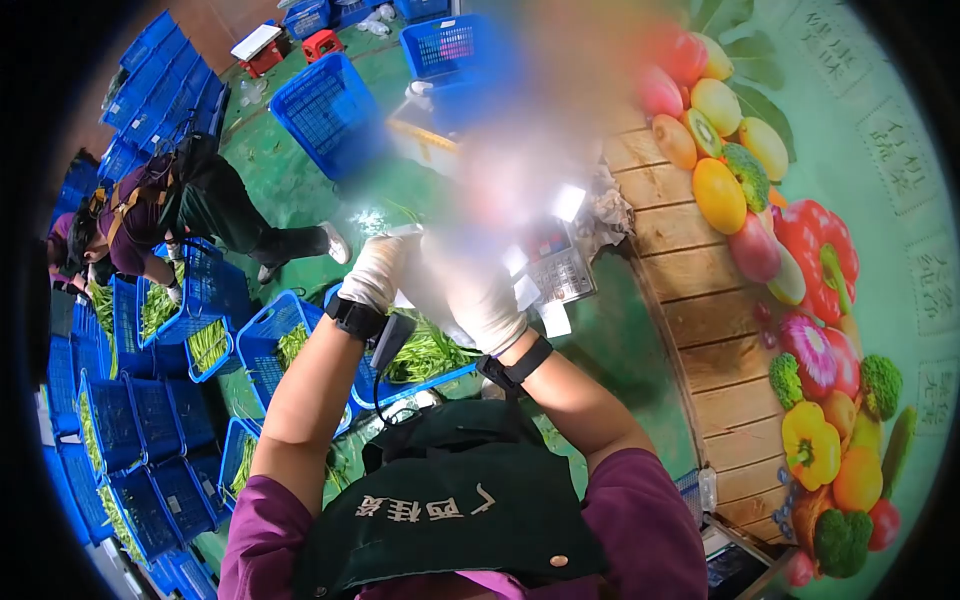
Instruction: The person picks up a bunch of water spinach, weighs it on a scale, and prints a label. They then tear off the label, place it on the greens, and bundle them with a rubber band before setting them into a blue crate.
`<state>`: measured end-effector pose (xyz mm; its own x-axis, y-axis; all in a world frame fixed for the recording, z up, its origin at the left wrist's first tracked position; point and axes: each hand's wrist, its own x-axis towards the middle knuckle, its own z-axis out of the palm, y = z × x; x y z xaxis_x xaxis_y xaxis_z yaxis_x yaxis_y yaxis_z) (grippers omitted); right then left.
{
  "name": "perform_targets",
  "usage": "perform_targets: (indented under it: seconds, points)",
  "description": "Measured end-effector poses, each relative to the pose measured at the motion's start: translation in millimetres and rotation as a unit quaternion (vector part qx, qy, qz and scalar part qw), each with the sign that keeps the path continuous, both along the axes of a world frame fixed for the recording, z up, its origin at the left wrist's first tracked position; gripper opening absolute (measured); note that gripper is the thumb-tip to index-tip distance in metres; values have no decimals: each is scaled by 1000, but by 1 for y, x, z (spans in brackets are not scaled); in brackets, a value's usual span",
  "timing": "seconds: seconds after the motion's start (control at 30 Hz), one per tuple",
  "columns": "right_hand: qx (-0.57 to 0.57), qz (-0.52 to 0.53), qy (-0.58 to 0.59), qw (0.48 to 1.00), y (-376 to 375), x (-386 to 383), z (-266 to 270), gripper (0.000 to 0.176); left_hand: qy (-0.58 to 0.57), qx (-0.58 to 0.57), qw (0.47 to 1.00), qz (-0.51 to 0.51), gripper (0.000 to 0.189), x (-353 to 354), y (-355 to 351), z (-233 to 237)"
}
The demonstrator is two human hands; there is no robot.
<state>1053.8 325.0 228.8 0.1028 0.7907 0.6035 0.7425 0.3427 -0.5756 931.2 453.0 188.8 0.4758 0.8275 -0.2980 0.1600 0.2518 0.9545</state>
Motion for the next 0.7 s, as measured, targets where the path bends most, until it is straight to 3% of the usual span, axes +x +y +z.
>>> perform_targets:
  seconds: [0.07,0.1,0.17,0.23,0.27,0.3,0.33,0.4,0.43,0.47,0.5,0.53,0.57,0.6,0.63,0.67,0.7]
  points:
    - [-37,-8,-28,999,-3,-2,1,29,81,35,996,23,9,-2,-1,-10]
    - [-45,-15,-43,998,-4,-2,1,28,24,34,999,9,9,-3,-8,-4]
    - [-53,-23,-57,997,-5,-3,2,27,-43,-95,994,40,11,-4,-27,26]
    - [-85,60,211,972,-6,-7,9,23,-37,-94,995,26,10,-14,-27,10]
    - [-87,59,212,972,-8,-9,17,23,-32,-93,995,11,10,-18,-29,1]
    - [-31,44,176,983,-10,-14,29,23,-110,-216,966,87,10,-18,-39,23]
    - [25,29,140,989,-13,-16,34,22,-82,-245,960,104,16,-21,-42,22]
    - [30,116,-105,987,-22,-2,37,25,-200,-313,920,126,20,-33,-43,10]
    - [52,128,-57,989,-27,-3,25,23,-162,-281,926,193,22,-38,-47,16]
    - [75,139,-8,987,-34,-4,13,22,-176,-345,900,198,22,-49,-47,20]
    - [-3,178,28,984,-41,6,17,20,-232,-319,900,184,24,-71,-40,-7]
    - [-19,128,221,967,-52,9,23,14,-287,-292,896,170,25,-97,-33,-33]
    - [12,80,419,904,-63,12,29,9,-279,-249,908,188,27,-116,-34,-32]
    - [-39,-1,537,843,-70,40,7,11,-269,-205,918,206,28,-136,-35,-30]
    - [-13,-60,589,806,-70,68,4,15,-268,-189,918,225,28,-161,-35,-34]
    - [-29,-175,341,923,-70,111,-26,21,-273,-186,914,236,28,-181,-37,-35]
    - [-32,-199,332,922,-73,149,-74,21,-279,-182,910,247,28,-202,-39,-35]
